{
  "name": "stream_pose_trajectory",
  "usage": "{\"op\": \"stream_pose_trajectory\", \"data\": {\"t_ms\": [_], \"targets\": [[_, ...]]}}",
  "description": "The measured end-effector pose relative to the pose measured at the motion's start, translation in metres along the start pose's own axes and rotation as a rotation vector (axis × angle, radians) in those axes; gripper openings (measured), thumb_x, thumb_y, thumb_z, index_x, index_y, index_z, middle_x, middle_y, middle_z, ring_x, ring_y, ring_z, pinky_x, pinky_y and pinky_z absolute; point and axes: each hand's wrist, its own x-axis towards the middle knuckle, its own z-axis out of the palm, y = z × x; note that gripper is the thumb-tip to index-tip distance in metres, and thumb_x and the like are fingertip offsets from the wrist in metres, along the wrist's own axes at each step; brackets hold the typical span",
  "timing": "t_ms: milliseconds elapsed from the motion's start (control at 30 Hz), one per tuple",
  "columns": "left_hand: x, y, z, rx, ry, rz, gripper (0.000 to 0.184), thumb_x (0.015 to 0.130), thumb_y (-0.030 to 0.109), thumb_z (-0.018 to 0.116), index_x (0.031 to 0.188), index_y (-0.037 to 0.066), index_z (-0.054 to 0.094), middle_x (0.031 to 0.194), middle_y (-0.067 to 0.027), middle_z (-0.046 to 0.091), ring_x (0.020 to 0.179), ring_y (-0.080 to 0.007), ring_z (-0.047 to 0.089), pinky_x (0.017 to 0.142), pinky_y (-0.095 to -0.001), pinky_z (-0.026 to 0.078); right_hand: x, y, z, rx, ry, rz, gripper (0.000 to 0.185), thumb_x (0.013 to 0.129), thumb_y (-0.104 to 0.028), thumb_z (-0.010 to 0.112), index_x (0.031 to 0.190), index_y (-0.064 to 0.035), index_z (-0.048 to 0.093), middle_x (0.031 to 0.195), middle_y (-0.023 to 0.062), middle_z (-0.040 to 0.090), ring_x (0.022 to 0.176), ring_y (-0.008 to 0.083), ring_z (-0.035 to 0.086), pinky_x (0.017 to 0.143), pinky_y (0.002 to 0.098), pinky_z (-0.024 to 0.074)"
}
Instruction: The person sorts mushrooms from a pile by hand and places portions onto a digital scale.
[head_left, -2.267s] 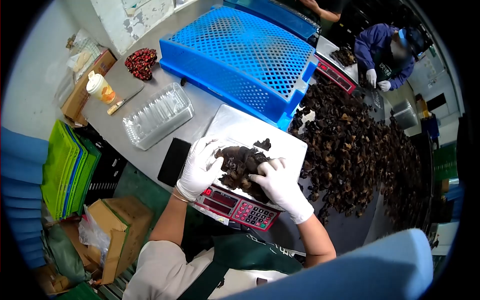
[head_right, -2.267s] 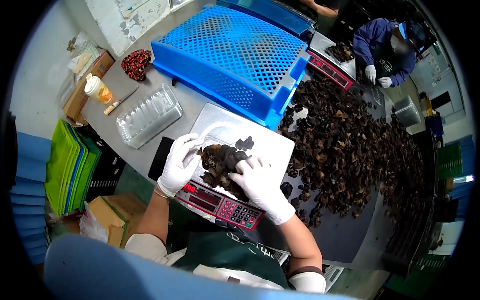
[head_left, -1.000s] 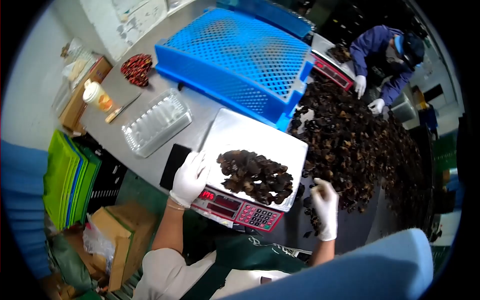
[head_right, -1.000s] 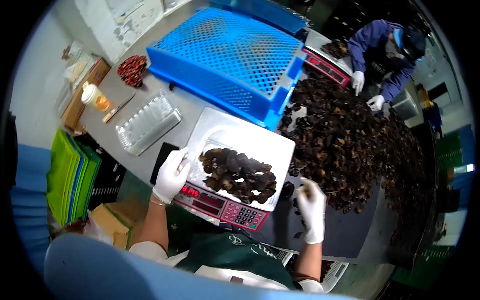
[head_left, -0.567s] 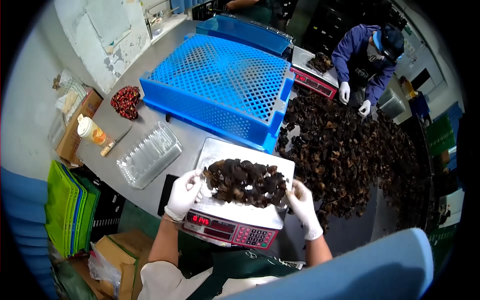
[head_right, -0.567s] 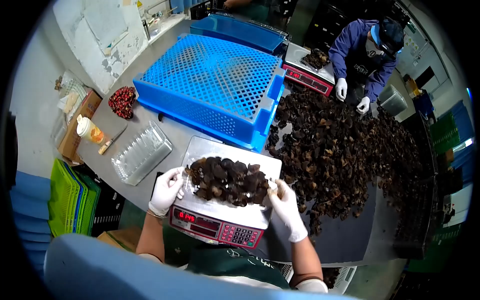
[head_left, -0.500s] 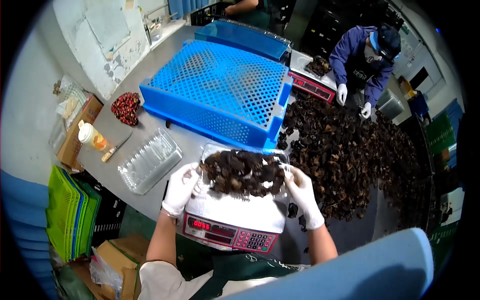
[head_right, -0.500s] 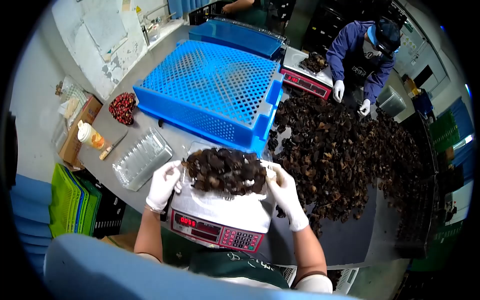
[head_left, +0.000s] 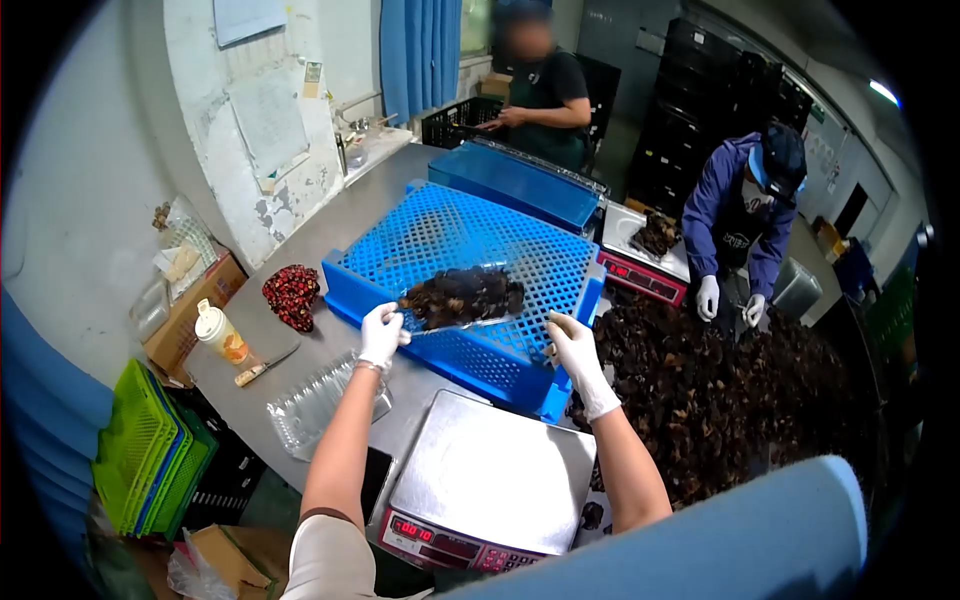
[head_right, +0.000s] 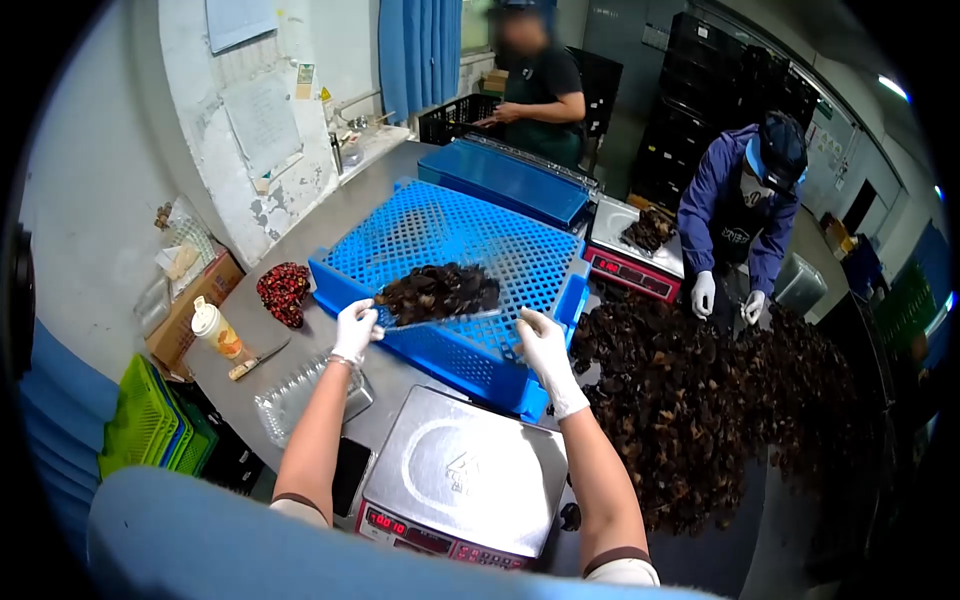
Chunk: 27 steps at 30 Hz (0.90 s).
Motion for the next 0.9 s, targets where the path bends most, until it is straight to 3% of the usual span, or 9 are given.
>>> {"op": "stream_pose_trajectory", "data": {"t_ms": [100,233,300,400,467,600,667,800,900], "targets": [[0.017,-0.004,0.019,-0.268,-0.040,-0.055,0.048,0.092,0.001,0.060,0.138,-0.005,0.045,0.109,-0.0115,0.061,0.089,-0.0202,0.069,0.075,-0.0297,0.060,-0.015,0.005,-0.016,0.046,-0.065,-0.094,0.031,0.098,-0.015,0.057,0.125,-0.0014,0.062,0.096,0.0048,0.068,0.074,0.0095,0.063,0.062,0.0230,0.0484],[-0.011,-0.003,-0.001,0.050,-0.047,0.214,0.044,0.093,0.005,0.064,0.135,-0.002,0.051,0.133,-0.0157,0.056,0.113,-0.0201,0.060,0.095,-0.0292,0.050,-0.070,0.022,-0.050,0.022,-0.128,-0.114,0.028,0.097,-0.012,0.059,0.121,0.0011,0.064,0.099,0.0052,0.069,0.083,0.0095,0.062,0.071,0.0241,0.0501],[-0.051,0.006,-0.033,0.349,-0.053,0.495,0.025,0.093,0.008,0.062,0.117,-0.001,0.063,0.114,-0.0095,0.063,0.105,-0.0177,0.063,0.087,-0.0281,0.051,-0.108,0.035,-0.073,0.006,-0.112,-0.064,0.026,0.096,-0.009,0.059,0.118,0.0023,0.065,0.100,0.0053,0.069,0.087,0.0099,0.062,0.076,0.0252,0.0508],[-0.116,0.001,-0.091,0.856,-0.003,0.471,0.023,0.088,0.015,0.065,0.107,0.003,0.068,0.103,-0.0160,0.063,0.098,-0.0356,0.059,0.088,-0.0405,0.048,-0.166,0.078,-0.108,-0.011,-0.052,0.075,0.024,0.095,-0.006,0.059,0.117,0.0032,0.065,0.099,0.0054,0.071,0.086,0.0096,0.062,0.076,0.0245,0.0508],[-0.153,-0.014,-0.122,1.151,0.040,0.523,0.023,0.082,0.017,0.070,0.103,0.007,0.070,0.101,-0.0131,0.063,0.098,-0.0351,0.057,0.088,-0.0431,0.047,-0.207,0.093,-0.125,0.045,0.025,0.187,0.023,0.094,-0.005,0.060,0.115,0.0030,0.066,0.097,0.0053,0.071,0.083,0.0091,0.063,0.073,0.0230,0.0499],[-0.173,-0.055,-0.164,1.088,0.007,0.425,0.016,0.079,0.010,0.072,0.094,0.005,0.070,0.089,-0.0134,0.063,0.089,-0.0346,0.059,0.085,-0.0417,0.048,-0.282,0.130,-0.143,0.146,0.237,0.260,0.022,0.094,-0.005,0.059,0.114,0.0001,0.067,0.092,0.0036,0.070,0.073,0.0073,0.060,0.067,0.0218,0.0484],[-0.166,-0.059,-0.174,0.971,-0.050,0.440,0.015,0.080,0.006,0.072,0.094,0.003,0.070,0.086,-0.0106,0.064,0.083,-0.0285,0.061,0.080,-0.0368,0.050,-0.320,0.147,-0.154,0.138,0.330,0.223,0.021,0.096,-0.007,0.057,0.113,-0.0003,0.067,0.091,0.0018,0.070,0.073,0.0070,0.059,0.065,0.0224,0.0486],[-0.148,-0.070,-0.202,0.746,-0.132,0.142,0.010,0.087,0.007,0.071,0.094,0.000,0.069,0.092,-0.0036,0.068,0.080,-0.0111,0.061,0.074,-0.0268,0.050,-0.395,0.149,-0.176,0.158,0.514,0.416,0.021,0.096,-0.008,0.057,0.113,-0.0002,0.067,0.093,0.0006,0.069,0.077,0.0066,0.059,0.070,0.0215,0.0472],[-0.123,-0.072,-0.222,0.784,-0.254,0.076,0.008,0.087,0.004,0.070,0.093,-0.001,0.069,0.087,-0.0011,0.067,0.078,-0.0093,0.059,0.073,-0.0250,0.049,-0.441,0.160,-0.185,0.097,0.636,0.481,0.023,0.096,-0.007,0.058,0.115,0.0026,0.065,0.095,0.0042,0.069,0.077,0.0073,0.058,0.071,0.0218,0.0480]]}}
